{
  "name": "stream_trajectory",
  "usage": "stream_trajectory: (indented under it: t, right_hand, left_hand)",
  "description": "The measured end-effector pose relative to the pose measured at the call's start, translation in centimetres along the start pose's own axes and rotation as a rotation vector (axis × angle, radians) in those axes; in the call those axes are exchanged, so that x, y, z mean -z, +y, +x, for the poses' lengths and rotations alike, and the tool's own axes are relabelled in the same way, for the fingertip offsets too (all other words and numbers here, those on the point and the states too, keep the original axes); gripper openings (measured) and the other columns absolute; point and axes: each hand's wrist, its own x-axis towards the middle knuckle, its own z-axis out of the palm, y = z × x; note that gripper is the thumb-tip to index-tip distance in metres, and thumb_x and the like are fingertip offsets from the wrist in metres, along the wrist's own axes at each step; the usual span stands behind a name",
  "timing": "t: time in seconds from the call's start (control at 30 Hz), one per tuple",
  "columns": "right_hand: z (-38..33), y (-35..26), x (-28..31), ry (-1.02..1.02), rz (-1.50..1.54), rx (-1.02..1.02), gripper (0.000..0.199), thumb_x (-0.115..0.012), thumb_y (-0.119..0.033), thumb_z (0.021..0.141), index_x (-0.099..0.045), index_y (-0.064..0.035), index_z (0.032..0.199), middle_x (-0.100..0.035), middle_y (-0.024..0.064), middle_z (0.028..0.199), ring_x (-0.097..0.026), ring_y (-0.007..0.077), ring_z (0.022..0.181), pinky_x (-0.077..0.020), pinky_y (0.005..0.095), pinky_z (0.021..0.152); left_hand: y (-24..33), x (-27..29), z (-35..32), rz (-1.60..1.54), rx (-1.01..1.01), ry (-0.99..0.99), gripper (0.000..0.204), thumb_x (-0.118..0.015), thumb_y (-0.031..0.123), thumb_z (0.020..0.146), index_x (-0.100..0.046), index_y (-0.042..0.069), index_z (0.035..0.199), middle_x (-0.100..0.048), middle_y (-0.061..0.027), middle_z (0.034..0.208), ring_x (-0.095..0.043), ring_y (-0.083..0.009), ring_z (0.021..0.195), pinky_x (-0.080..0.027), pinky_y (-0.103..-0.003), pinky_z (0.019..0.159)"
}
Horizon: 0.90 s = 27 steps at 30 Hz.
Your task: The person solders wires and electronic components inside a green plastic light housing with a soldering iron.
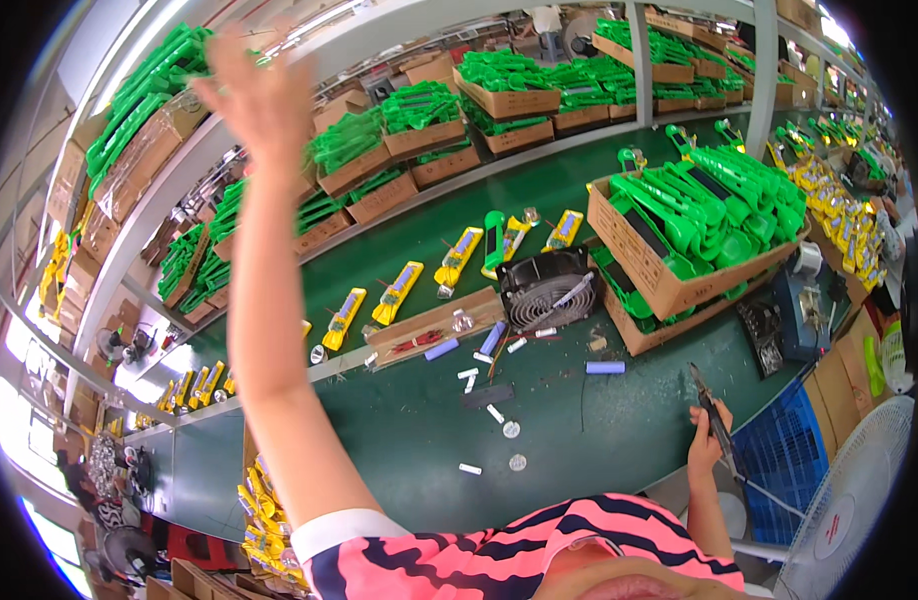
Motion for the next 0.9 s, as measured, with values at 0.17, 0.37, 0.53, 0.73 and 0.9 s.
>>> stream_trajectory:
  t: [0.17, 0.37, 0.53, 0.73, 0.9]
  right_hand:
    - [0.2, 1.2, 0.6, -0.027, -0.171, 0.127, 0.023, -0.051, -0.007, 0.085, -0.046, 0.0022, 0.106, -0.061, 0.0101, 0.080, -0.058, 0.0166, 0.080, -0.0445, 0.0276, 0.072]
    - [0.1, 1.5, -0.2, 0.020, -0.226, 0.132, 0.021, -0.057, -0.011, 0.080, -0.052, -0.0012, 0.097, -0.064, 0.0064, 0.072, -0.055, 0.0257, 0.086, -0.0375, 0.0387, 0.088]
    - [0.6, -0.9, 0.6, 0.053, -0.275, 0.235, 0.016, -0.056, -0.011, 0.080, -0.051, -0.0039, 0.093, -0.065, 0.0036, 0.072, -0.058, 0.0242, 0.078, -0.0374, 0.0406, 0.087]
    - [0.7, -0.4, 1.6, 0.041, -0.259, 0.246, 0.016, -0.056, -0.013, 0.080, -0.051, -0.0041, 0.093, -0.065, 0.0028, 0.072, -0.061, 0.0215, 0.072, -0.0379, 0.0419, 0.086]
    - [1.2, -1.5, 0.4, 0.003, -0.173, 0.262, 0.016, -0.058, -0.012, 0.079, -0.053, -0.0043, 0.093, -0.065, 0.0016, 0.075, -0.060, 0.0196, 0.073, -0.0373, 0.0418, 0.087]
  left_hand:
    - [-6.9, -3.1, 1.7, 0.189, 0.194, -0.831, 0.041, -0.033, 0.052, 0.083, -0.054, 0.033, 0.112, -0.056, -0.0066, 0.113, -0.047, -0.0291, 0.110, -0.012, -0.057, 0.097]
    - [-9.2, -6.9, 0.2, -0.111, 0.345, -0.905, 0.044, -0.035, 0.047, 0.085, -0.050, 0.021, 0.118, -0.055, -0.0162, 0.108, -0.052, -0.0347, 0.099, -0.041, -0.044, 0.081]
    - [-6.4, -1.3, 1.0, -0.091, 0.253, -0.130, 0.034, -0.044, 0.036, 0.087, -0.054, 0.019, 0.115, -0.055, -0.0113, 0.110, -0.053, -0.0277, 0.097, -0.043, -0.038, 0.079]
    - [12.6, 12.0, 3.1, -0.891, -0.209, -0.060, 0.037, -0.061, 0.005, 0.077, -0.051, 0.002, 0.113, -0.052, -0.0167, 0.113, -0.050, -0.0331, 0.104, -0.043, -0.039, 0.086]
    - [23.3, 21.1, 5.2, -1.509, -0.974, 0.451, 0.028, -0.058, 0.011, 0.070, -0.059, 0.004, 0.098, -0.054, -0.0084, 0.105, -0.054, -0.0236, 0.094, -0.047, -0.033, 0.077]
